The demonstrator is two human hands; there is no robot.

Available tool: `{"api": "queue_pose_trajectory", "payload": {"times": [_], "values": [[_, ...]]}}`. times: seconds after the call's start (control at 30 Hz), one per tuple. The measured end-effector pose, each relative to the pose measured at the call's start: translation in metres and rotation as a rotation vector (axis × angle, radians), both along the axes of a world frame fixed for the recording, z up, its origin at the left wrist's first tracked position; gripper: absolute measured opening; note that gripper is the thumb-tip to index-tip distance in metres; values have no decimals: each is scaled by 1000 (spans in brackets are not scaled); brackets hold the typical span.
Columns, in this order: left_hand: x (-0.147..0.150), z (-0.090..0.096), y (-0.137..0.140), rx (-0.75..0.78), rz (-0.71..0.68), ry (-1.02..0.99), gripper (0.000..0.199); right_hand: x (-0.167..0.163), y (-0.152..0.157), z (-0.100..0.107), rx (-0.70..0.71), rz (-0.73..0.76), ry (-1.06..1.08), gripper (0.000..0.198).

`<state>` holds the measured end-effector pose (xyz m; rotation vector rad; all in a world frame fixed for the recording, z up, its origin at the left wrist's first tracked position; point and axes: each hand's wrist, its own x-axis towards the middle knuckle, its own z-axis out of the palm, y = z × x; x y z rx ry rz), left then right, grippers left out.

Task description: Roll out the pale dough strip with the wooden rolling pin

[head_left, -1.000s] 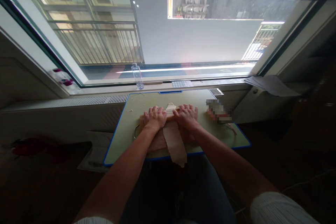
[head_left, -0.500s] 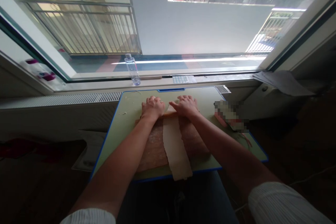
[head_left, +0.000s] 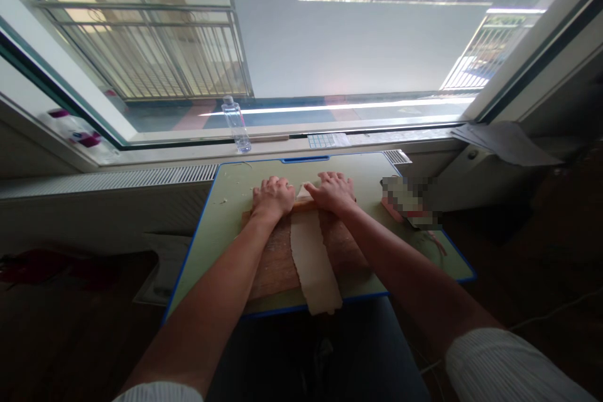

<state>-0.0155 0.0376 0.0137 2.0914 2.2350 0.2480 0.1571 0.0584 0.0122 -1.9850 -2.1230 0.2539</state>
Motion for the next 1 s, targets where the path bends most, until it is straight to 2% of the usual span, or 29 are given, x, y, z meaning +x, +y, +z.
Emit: {"api": "queue_pose_trajectory", "payload": {"times": [0.2,0.37,0.5,0.63,0.73,0.8,1.0], "values": [[6,-10,-50,66,-32,-7,53,6,-57,-6,122,-4,-80,59],[-1,-8,-104,122,-200,-60,43,18,-106,-13,141,50,-45,57],[-12,-2,-132,133,-275,-72,30,24,-124,-12,157,74,12,53],[-21,2,-154,153,-264,-79,27,22,-130,-6,161,137,22,47],[-22,2,-166,126,-200,-100,27,18,-135,-3,194,171,-7,48],[-19,-1,-168,127,-148,-95,35,15,-137,-4,197,169,-44,53],[-5,-14,-149,187,3,53,52,8,-127,-9,236,139,-110,61]]}}
